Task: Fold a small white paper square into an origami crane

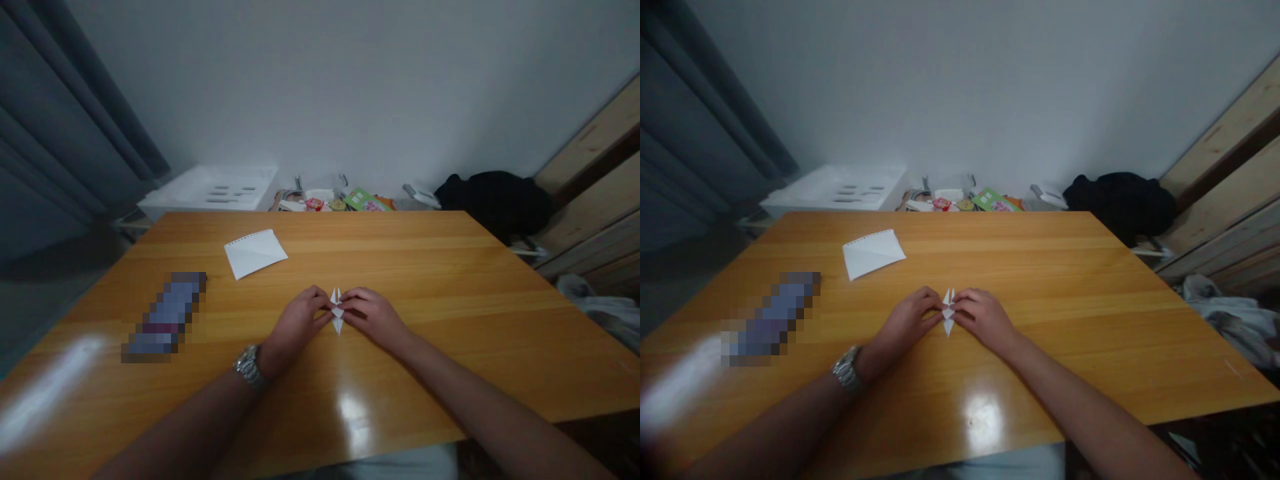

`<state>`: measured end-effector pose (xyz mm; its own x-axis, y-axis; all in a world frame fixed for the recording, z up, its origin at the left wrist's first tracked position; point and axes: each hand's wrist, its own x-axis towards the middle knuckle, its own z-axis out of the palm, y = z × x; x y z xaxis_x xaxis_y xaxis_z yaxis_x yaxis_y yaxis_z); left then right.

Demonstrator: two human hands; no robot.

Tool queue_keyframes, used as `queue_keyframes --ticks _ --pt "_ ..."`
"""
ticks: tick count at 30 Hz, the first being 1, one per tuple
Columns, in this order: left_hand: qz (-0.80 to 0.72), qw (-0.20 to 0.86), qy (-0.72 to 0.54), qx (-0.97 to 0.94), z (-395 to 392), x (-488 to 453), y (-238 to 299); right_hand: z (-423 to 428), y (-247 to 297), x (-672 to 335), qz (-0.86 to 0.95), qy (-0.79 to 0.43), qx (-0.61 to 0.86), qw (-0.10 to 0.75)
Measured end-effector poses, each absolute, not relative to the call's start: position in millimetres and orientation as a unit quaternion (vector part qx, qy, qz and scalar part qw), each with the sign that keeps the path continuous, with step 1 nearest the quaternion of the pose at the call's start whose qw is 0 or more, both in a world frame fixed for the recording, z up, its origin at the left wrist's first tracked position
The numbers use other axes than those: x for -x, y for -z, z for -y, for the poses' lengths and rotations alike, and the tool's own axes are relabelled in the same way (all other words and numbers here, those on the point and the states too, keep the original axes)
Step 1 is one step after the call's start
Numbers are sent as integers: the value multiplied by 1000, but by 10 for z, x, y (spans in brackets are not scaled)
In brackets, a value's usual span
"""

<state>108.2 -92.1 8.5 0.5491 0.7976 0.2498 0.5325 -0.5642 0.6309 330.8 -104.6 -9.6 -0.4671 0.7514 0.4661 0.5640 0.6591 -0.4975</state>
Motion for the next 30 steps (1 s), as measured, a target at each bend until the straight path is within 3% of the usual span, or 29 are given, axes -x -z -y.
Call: queue_keyframes --ticks 8,30 --pt "-375 231 -241 -865 900 -1033 -126 1080 80 -3312 863 -126 377 311" --pt "-342 34 -77 -936 999 -1039 -377 1143 -14 -3402 916 -63 334 214"
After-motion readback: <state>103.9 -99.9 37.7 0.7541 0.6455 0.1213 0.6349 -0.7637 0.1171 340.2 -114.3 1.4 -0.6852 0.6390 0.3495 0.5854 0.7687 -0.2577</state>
